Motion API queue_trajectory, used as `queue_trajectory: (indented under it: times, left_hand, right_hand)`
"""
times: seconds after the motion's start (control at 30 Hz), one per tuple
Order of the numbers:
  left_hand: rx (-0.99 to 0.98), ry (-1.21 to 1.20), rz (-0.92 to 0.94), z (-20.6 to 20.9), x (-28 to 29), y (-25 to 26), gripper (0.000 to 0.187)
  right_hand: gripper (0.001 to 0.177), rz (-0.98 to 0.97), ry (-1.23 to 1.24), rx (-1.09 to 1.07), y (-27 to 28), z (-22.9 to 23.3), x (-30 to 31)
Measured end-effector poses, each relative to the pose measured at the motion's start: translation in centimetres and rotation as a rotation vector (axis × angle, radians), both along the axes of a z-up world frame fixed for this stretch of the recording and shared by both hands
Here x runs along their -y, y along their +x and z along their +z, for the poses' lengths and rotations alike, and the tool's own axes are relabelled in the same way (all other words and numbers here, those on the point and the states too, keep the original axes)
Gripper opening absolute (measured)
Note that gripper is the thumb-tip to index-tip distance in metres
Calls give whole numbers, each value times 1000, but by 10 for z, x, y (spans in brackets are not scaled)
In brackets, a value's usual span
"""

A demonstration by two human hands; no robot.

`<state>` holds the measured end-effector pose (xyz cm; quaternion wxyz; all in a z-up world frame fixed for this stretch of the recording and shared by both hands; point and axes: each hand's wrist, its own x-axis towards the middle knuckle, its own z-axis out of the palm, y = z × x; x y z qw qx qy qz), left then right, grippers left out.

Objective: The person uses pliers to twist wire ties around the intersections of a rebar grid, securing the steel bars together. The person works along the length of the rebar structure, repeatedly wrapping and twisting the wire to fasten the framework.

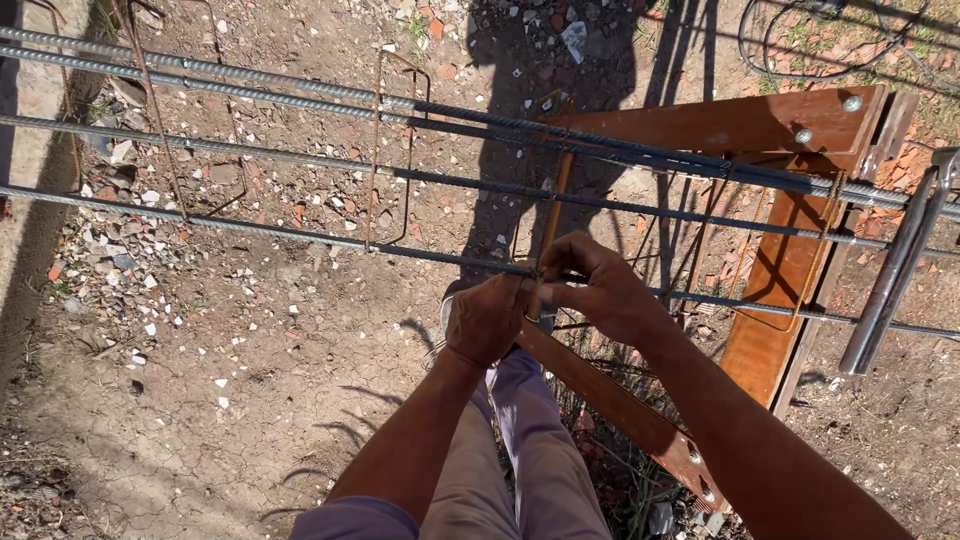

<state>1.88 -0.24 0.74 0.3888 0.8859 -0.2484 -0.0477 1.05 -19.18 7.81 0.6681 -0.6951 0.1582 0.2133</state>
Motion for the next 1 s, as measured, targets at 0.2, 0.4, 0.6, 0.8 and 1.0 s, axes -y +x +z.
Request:
queue_trajectory:
  times: [0.2, 0.4, 0.6, 0.8, 1.0]
  left_hand:
    - [5, 14, -32, 2, -2, 7, 9]
    - [71, 34, -111, -4, -8, 7, 13]
    - [80, 6, -146, 25, -6, 19, 14]
    - [126, 28, -93, 1, -5, 9, 25]
    - [156, 81, -76, -25, -4, 2, 25]
  right_hand:
    - [59, 268, -451, -240, 17, -13, 8]
    - [34, 578, -708, -145, 26, -8, -2]
    - [32, 684, -756, -37, 20, -24, 1]
    - [16, 805, -870, -57, 25, -39, -2]
    - [26, 504, -275, -541, 36, -77, 14]
